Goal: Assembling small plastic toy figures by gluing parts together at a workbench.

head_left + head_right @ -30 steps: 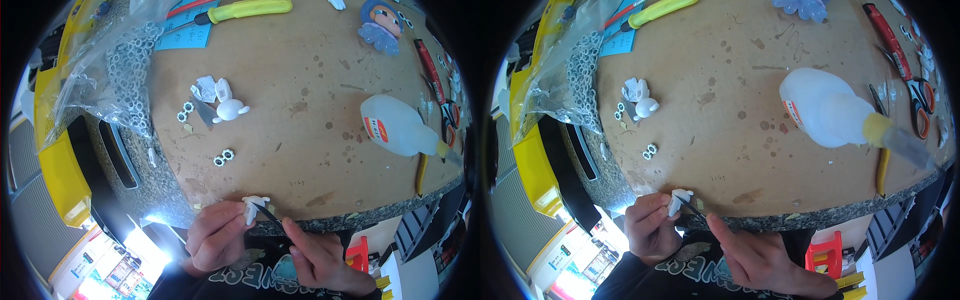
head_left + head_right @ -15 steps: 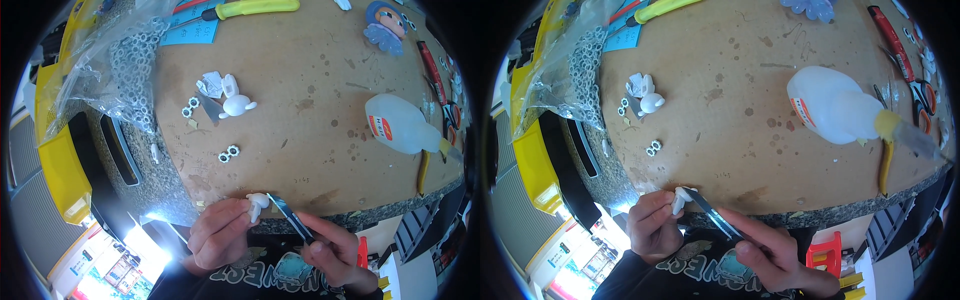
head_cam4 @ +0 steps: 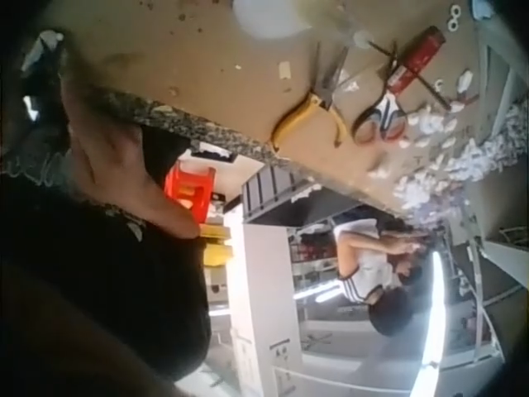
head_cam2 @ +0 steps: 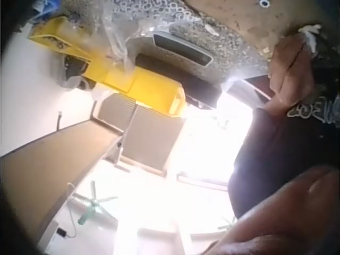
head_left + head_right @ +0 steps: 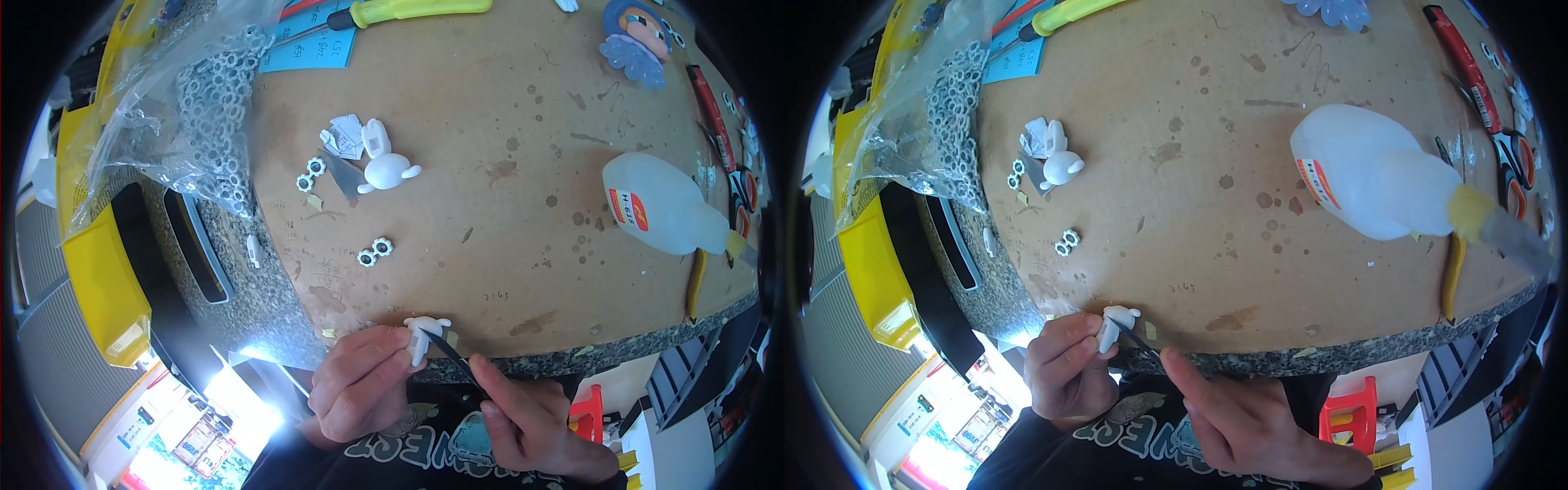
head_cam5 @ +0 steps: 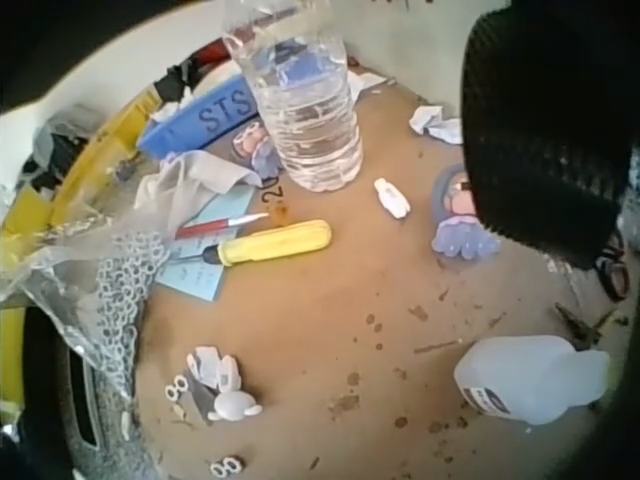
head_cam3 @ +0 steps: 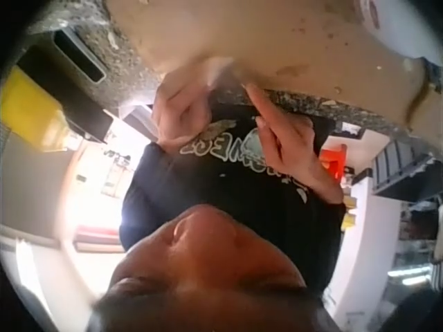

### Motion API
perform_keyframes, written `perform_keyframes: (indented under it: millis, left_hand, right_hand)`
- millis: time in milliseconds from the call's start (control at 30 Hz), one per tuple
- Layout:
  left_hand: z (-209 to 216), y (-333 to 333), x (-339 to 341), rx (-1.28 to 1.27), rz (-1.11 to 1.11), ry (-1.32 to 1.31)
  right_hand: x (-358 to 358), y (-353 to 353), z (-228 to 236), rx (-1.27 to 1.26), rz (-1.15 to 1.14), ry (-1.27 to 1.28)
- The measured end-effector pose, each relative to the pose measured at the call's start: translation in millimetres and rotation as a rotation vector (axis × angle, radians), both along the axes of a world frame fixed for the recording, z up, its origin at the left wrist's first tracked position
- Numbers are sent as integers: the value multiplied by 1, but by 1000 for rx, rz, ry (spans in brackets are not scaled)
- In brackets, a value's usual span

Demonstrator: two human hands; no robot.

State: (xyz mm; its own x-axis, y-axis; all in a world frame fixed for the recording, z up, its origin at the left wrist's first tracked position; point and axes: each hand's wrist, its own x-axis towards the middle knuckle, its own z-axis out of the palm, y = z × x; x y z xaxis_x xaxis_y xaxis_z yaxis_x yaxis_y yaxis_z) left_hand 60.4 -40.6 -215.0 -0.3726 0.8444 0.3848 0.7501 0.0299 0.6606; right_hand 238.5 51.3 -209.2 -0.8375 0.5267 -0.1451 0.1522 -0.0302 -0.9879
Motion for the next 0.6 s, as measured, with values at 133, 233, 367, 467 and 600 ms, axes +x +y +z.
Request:
perform_keyframes:
  millis: [133, 233, 367, 467, 600]
  left_hand:
    - [-1, 2, 0, 99, 51, -14]
    - [-2, 2, 1, 64, 34, -24]
    - [2, 1, -1, 44, 27, -8]
    - [-2, 3, -1, 61, 35, -14]
    - [2, 2, 2, -4, 6, 1]
  right_hand:
    - [0, -3, -1, 101, 38, -7]
    - [2, -6, -2, 164, 22, -19]
    - [1, 3, 5, -196, 7, -19]
    - [7, 5, 3, -537, 9, -12]
    - [9, 5, 6, -442, -104, -5]
